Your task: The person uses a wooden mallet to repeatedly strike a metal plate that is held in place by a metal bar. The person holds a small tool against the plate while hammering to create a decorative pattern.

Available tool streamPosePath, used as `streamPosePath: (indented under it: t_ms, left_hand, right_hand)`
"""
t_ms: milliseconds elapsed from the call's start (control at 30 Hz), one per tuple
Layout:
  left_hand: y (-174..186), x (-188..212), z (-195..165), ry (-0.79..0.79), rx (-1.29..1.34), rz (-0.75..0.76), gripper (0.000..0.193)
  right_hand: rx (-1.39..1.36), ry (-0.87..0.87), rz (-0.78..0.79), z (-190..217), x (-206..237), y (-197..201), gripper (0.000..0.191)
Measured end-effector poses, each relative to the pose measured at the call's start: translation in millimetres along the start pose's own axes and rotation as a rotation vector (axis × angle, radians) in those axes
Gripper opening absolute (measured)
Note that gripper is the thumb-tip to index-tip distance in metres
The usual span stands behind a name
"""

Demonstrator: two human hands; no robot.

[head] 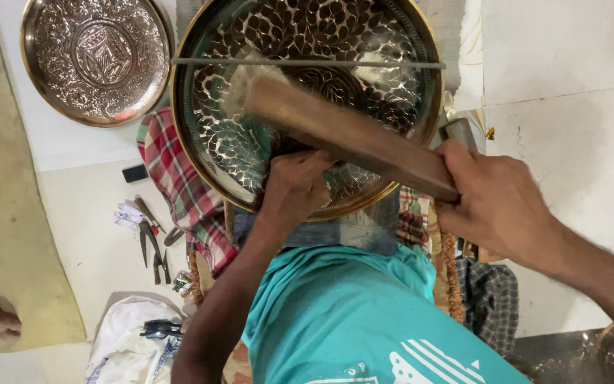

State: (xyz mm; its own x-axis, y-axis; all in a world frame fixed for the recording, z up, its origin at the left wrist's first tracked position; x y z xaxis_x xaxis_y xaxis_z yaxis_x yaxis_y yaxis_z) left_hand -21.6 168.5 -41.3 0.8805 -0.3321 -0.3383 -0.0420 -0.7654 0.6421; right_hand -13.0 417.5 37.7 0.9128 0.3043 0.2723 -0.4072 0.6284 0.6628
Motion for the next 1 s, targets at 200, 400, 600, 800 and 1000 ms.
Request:
streamPosePath:
  t_ms: [200,400,600,800,1000]
  left_hand:
    - [6,3,6,0.137,-0.069,-0.010,0.039]
    - [10,1,1,0.064,-0.050,0.028,0.046]
    - [13,2,0,0.052,-0.003,0.030,0.053]
    - [11,4,7,0.067,-0.045,0.036,0.052]
    - [12,8,12,-0.007,-0.008,-0.024,0.049]
  right_hand:
    - [-0.088,-0.028,-0.060,0,4,-5,0.043]
    - [-0.211,0.071,-0.143,-2,9,-10,0.046]
    - [-0.095,0.175,-0.158,17,9,-7,0.041]
    - [-0.127,0.052,-0.047,5,1,-8,0.046]
    - [-0.009,0.126,-0.087,16,-4,-11,0.048]
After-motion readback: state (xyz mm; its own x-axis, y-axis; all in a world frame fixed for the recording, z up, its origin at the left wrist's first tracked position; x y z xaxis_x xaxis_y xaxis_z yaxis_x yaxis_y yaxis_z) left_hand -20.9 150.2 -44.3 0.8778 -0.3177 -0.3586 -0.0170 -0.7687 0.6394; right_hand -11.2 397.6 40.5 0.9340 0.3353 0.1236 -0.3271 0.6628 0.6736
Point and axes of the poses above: each hand's wrist, its own x-axis away from the middle knuckle, its own y-axis out of the back of the hand, z = x × y, the point moved 5 cm from there along -x, towards the middle knuckle, and after that the axes turned 12 degrees about -x, right-handed, at the moved point
